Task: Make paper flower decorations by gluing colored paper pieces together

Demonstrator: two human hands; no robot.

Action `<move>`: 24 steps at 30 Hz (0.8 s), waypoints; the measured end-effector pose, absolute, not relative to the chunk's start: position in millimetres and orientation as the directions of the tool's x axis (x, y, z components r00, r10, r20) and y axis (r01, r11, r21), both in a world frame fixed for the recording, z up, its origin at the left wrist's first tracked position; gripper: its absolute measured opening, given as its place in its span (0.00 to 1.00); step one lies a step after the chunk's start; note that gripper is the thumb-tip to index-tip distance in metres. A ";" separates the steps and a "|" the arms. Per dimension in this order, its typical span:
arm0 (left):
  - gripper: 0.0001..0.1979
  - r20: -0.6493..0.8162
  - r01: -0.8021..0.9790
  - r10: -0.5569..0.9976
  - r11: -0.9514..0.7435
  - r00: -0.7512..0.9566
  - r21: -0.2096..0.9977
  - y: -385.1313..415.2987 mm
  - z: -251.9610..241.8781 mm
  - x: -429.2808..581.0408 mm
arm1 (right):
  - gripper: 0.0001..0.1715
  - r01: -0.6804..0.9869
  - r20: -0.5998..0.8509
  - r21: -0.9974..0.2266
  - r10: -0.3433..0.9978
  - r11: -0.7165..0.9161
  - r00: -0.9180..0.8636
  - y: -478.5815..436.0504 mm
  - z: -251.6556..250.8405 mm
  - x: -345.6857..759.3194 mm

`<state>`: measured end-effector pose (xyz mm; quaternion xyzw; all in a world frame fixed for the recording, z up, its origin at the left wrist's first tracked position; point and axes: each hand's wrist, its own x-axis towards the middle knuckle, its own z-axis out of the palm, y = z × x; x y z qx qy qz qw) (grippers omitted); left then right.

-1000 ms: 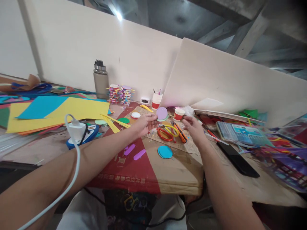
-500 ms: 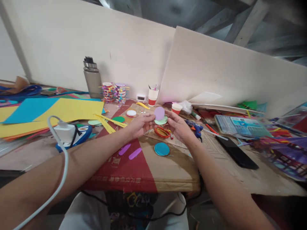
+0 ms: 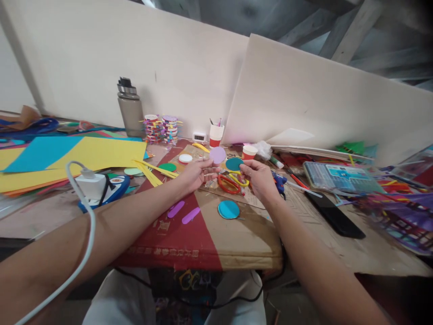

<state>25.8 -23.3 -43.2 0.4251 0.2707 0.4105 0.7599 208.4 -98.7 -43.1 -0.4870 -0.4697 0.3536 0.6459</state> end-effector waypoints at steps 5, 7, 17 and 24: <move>0.05 0.029 -0.326 0.889 0.138 0.457 0.935 -29.5 -44.7 30.6 | 0.20 -0.052 0.228 -0.965 0.919 0.258 0.321 -101.6 -38.9 201.5; 0.06 0.075 -0.297 0.878 0.079 0.473 0.952 -33.2 -44.9 32.2 | 0.22 -0.075 0.218 -0.963 0.911 0.260 0.351 -101.3 -38.4 199.4; 0.08 0.170 -0.246 0.820 -0.036 0.547 0.968 -36.5 -47.5 33.4 | 0.25 -0.101 0.201 -0.963 0.913 0.252 0.355 -97.7 -38.6 197.0; 0.12 0.210 -0.232 0.784 -0.087 0.584 0.969 -37.0 -48.4 34.4 | 0.21 -0.060 0.231 -0.962 0.911 0.267 0.341 -96.2 -42.0 196.5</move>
